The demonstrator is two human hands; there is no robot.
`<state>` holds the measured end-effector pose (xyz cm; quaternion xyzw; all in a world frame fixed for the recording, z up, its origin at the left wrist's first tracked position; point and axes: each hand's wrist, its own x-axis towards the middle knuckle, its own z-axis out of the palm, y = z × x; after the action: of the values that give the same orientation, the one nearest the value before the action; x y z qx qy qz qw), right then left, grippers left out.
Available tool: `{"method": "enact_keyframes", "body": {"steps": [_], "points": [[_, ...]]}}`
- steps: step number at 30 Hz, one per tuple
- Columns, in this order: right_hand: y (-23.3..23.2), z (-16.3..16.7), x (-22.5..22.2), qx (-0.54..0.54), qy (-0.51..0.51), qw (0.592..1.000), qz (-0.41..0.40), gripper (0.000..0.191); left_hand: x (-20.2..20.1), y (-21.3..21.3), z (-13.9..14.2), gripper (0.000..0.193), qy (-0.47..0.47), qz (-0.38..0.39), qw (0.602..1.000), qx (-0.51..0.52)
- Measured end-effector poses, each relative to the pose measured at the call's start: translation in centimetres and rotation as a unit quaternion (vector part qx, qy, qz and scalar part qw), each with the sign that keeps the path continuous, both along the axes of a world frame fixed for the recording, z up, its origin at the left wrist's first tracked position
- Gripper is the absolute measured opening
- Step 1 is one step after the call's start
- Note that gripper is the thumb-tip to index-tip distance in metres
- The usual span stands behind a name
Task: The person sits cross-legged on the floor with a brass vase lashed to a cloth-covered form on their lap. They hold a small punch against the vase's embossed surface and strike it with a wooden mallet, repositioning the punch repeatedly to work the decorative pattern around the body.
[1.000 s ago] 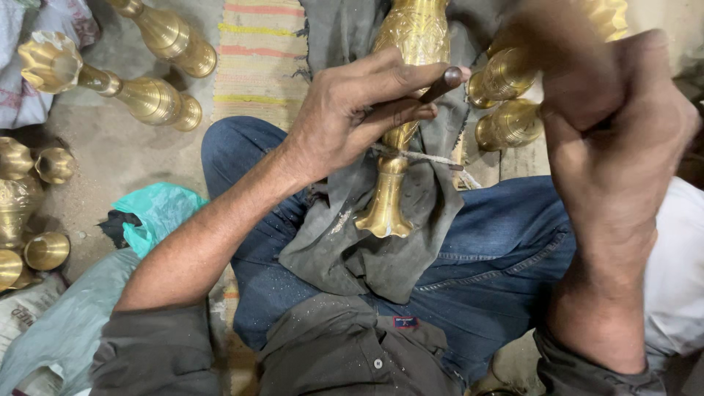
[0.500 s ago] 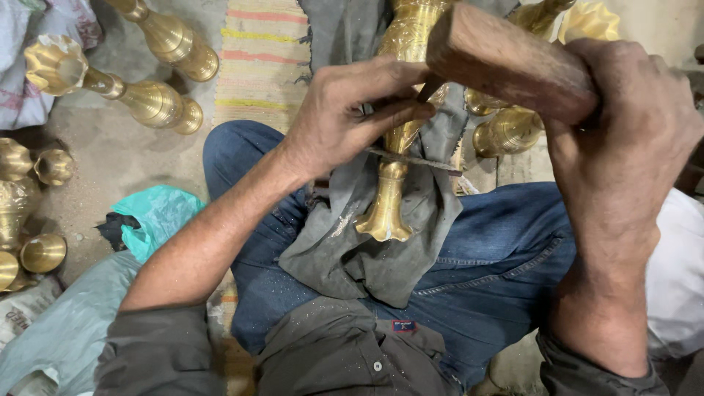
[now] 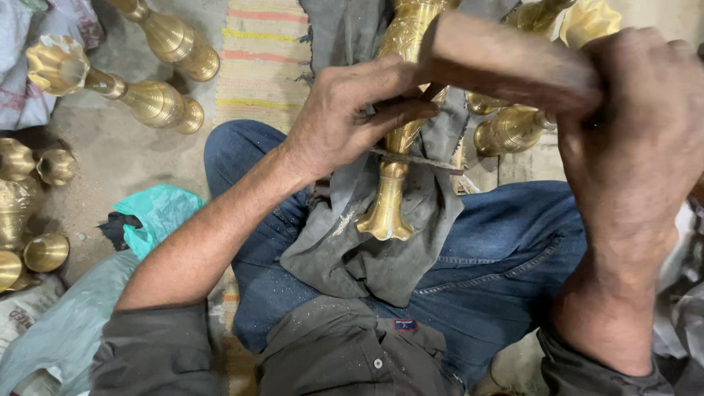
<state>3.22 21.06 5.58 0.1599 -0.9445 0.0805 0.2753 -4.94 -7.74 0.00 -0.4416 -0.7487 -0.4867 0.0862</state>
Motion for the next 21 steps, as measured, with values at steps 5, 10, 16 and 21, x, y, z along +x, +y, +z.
{"method": "enact_keyframes", "body": {"steps": [5,10,16,21], "points": [[-0.6,0.5,0.2,-0.01,-0.043,0.999,-0.015,0.024,0.0,0.1,0.0,0.034,0.022,0.006,1.0,0.0],[-1.1,1.1,0.1,-0.138,-0.097,0.986,0.005,0.021,0.0,0.1,0.1,0.04,0.015,-0.003,1.0,0.011],[-1.0,1.1,0.3,-0.186,-0.108,0.976,0.028,0.019,-0.1,0.0,0.2,0.036,0.0,-0.015,1.0,0.009],[-0.4,0.4,0.2,-0.038,-0.035,0.999,-0.009,0.021,-0.3,0.1,0.0,0.037,0.006,0.001,1.0,0.003]]}}
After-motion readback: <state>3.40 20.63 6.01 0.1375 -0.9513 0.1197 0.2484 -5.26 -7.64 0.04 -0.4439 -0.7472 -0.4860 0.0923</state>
